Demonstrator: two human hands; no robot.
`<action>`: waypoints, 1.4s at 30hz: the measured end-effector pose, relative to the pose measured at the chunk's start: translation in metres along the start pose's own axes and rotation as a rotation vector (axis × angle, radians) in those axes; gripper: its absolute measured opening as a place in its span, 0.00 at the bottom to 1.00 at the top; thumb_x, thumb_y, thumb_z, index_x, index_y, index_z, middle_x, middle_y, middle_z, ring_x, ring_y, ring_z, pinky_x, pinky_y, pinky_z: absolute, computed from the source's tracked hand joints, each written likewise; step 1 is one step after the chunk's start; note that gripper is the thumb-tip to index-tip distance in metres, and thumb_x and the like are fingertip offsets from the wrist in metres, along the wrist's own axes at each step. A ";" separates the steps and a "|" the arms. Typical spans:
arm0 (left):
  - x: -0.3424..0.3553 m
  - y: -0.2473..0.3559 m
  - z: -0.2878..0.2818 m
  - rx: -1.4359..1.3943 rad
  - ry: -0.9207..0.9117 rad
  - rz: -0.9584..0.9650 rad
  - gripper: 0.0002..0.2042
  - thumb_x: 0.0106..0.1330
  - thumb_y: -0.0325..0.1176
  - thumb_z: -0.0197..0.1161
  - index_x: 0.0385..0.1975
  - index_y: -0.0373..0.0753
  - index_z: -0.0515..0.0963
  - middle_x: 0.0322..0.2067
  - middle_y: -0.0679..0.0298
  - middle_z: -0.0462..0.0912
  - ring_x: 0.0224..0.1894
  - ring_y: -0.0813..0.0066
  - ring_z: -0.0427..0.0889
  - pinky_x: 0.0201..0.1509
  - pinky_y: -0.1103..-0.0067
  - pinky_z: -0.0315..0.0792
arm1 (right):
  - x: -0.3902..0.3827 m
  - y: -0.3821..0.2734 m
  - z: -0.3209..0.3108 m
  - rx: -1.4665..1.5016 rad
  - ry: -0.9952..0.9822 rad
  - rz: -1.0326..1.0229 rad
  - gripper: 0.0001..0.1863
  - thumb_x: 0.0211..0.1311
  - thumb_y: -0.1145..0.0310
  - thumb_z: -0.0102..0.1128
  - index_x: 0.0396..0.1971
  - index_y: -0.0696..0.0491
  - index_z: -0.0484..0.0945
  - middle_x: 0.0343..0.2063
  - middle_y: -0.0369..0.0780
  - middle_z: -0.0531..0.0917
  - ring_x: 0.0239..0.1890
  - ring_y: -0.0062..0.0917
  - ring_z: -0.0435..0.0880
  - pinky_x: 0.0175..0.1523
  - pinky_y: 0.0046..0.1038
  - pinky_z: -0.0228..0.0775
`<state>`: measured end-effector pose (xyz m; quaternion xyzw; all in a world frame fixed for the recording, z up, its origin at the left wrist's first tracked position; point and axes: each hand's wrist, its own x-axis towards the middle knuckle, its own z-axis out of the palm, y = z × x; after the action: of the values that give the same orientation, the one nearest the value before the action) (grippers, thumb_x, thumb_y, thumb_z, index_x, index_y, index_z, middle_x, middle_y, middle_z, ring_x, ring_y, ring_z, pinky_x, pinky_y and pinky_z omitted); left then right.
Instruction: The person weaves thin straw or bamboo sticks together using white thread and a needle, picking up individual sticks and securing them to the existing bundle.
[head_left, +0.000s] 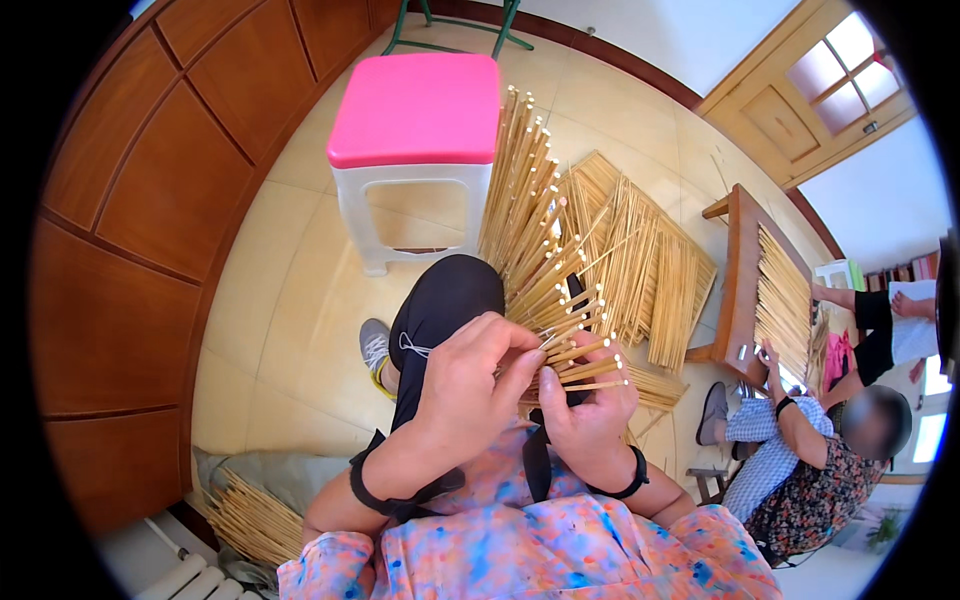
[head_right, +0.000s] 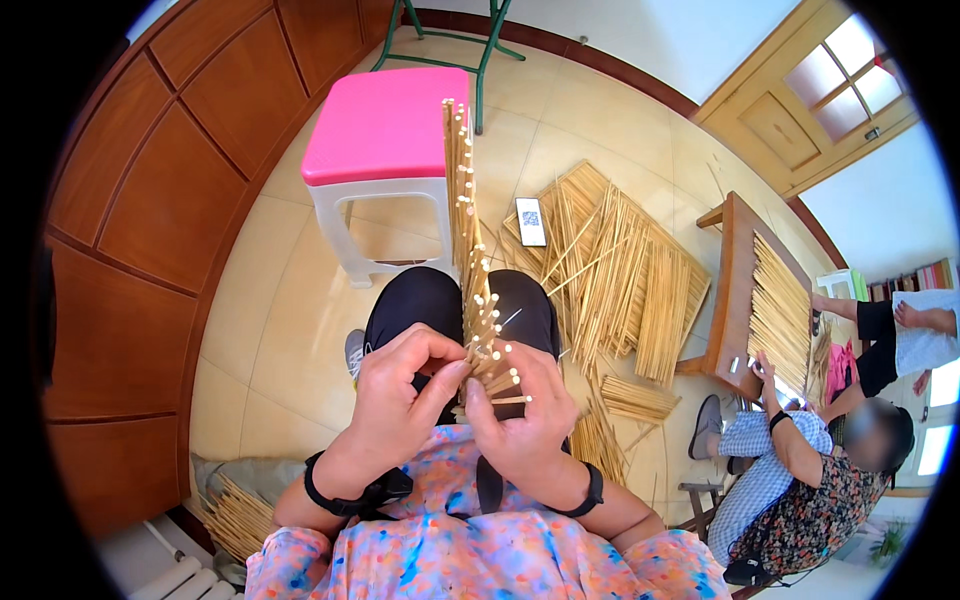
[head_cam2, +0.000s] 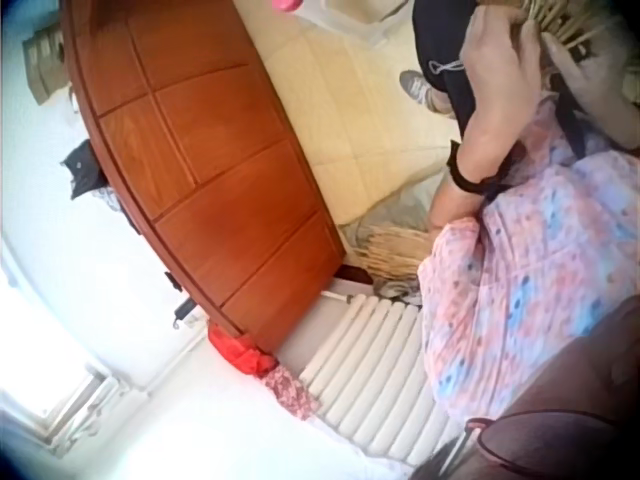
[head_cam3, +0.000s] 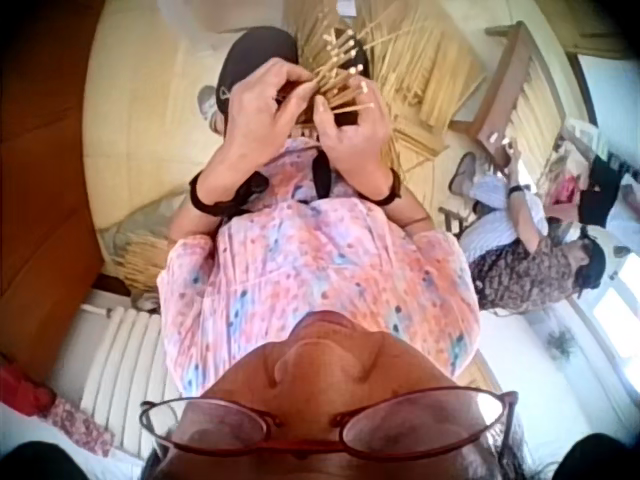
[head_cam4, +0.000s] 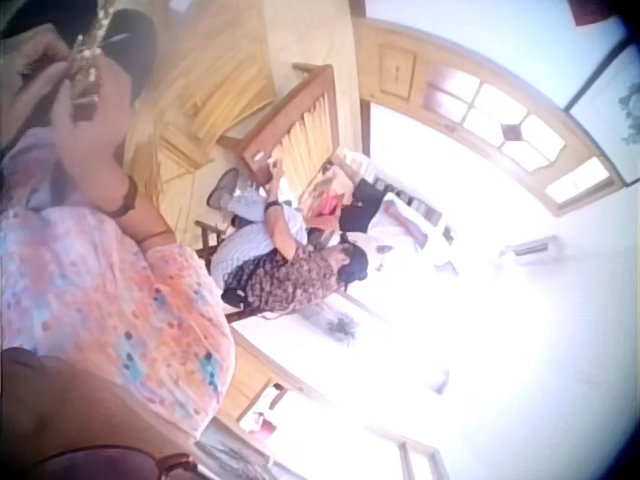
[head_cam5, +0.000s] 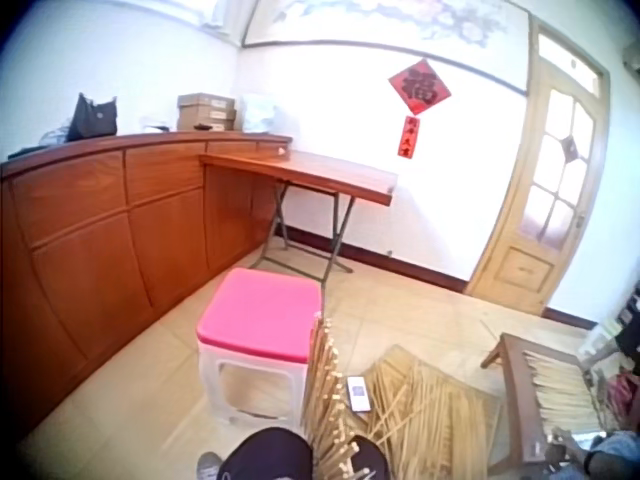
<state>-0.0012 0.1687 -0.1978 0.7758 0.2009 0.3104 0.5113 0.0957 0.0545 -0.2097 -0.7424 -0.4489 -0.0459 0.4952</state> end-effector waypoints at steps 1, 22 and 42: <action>0.001 0.000 -0.001 -0.015 -0.017 -0.042 0.06 0.55 0.24 0.64 0.29 0.34 0.75 0.25 0.57 0.75 0.29 0.57 0.77 0.30 0.70 0.71 | 0.000 0.000 0.001 0.002 0.008 0.017 0.22 0.42 0.75 0.69 0.42 0.60 0.76 0.36 0.47 0.81 0.33 0.36 0.83 0.37 0.29 0.75; 0.002 0.006 0.003 0.239 0.021 0.275 0.08 0.47 0.20 0.66 0.24 0.36 0.73 0.21 0.59 0.72 0.22 0.61 0.74 0.24 0.72 0.68 | 0.000 0.002 -0.007 -0.078 -0.005 -0.051 0.17 0.46 0.74 0.68 0.37 0.62 0.76 0.31 0.44 0.78 0.29 0.31 0.80 0.37 0.27 0.74; 0.009 0.000 -0.009 0.068 -0.077 0.165 0.10 0.49 0.18 0.64 0.32 0.34 0.76 0.24 0.58 0.77 0.24 0.61 0.78 0.27 0.74 0.73 | 0.014 -0.010 -0.001 -0.028 0.005 -0.013 0.19 0.44 0.74 0.70 0.39 0.60 0.78 0.34 0.45 0.80 0.29 0.29 0.82 0.34 0.26 0.76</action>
<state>-0.0009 0.1806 -0.1924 0.8180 0.1271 0.3141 0.4648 0.0974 0.0637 -0.1951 -0.7463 -0.4518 -0.0574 0.4855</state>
